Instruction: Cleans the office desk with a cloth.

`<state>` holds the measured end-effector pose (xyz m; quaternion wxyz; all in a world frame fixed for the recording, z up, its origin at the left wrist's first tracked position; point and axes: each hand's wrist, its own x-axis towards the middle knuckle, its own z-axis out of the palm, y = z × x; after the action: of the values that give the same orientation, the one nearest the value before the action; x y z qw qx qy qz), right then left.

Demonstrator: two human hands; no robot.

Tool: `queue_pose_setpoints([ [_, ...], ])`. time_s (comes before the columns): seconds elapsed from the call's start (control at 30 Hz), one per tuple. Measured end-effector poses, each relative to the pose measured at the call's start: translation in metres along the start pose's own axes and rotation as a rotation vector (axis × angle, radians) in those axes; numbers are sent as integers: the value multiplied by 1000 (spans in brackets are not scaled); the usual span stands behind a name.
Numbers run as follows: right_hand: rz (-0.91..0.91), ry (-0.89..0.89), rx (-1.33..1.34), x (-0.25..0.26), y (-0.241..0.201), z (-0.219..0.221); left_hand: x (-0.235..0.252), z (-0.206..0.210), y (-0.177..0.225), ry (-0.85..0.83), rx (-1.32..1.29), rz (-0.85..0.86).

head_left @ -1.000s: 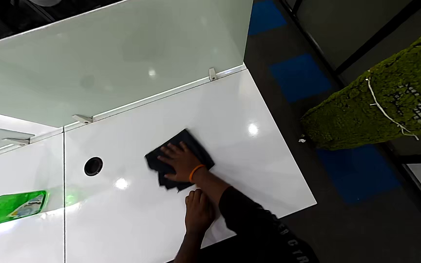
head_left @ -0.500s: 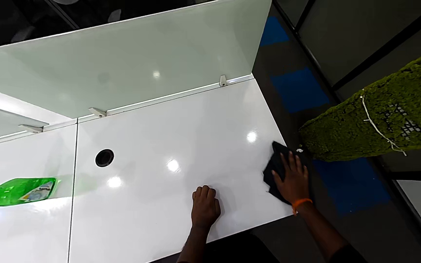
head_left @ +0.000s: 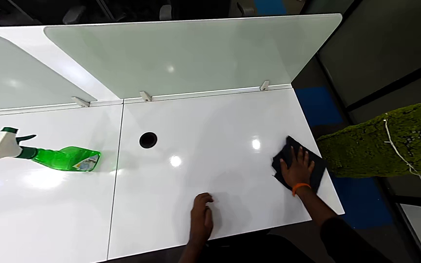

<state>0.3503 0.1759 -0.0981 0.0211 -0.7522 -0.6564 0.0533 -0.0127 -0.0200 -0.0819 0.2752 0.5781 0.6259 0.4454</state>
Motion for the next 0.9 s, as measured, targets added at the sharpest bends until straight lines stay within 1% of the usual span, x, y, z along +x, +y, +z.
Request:
queue_pose_setpoints([
  [0.1, -94, -27, 14, 19, -82, 6, -30, -63, -29, 116, 117, -63],
  [0.2, -234, -47, 44, 11, -178, 15, -52, -103, -41, 184, 223, -119],
  [0.27, -393, -83, 68, -25, -242, 21, -56, -115, -42, 228, 279, -124],
  [0.33, -593, -149, 132, -84, -297, 25, -52, -119, -39, 271, 333, -106],
  [0.37, -692, -183, 167, -117, -319, 30, -48, -118, -36, 289, 355, -88],
  [0.43, -883, -348, 238, -175, -343, 33, -35, -112, -30, 323, 392, -46],
  [0.5, -1012, -486, 306, -207, -343, 29, -19, -104, -25, 344, 404, -6],
  [0.53, -1039, -516, 326, -212, -335, 27, -11, -99, -23, 350, 403, 6],
  [0.6, -1029, -541, 345, -207, -304, 24, 2, -89, -18, 346, 400, 4],
  [0.67, -969, -509, 302, -187, -261, 18, 12, -76, -15, 330, 397, 5],
  [0.73, -889, -406, 241, -164, -210, 16, 20, -56, -11, 306, 373, -6],
  [0.77, -857, -355, 201, -154, -184, 15, 23, -42, -6, 290, 347, -26],
  [0.83, -826, -321, 108, -142, -146, 12, 34, -1, 14, 265, 252, -82],
  [0.9, -804, -378, 81, -143, -133, 6, 48, 50, 45, 214, 121, -127],
])
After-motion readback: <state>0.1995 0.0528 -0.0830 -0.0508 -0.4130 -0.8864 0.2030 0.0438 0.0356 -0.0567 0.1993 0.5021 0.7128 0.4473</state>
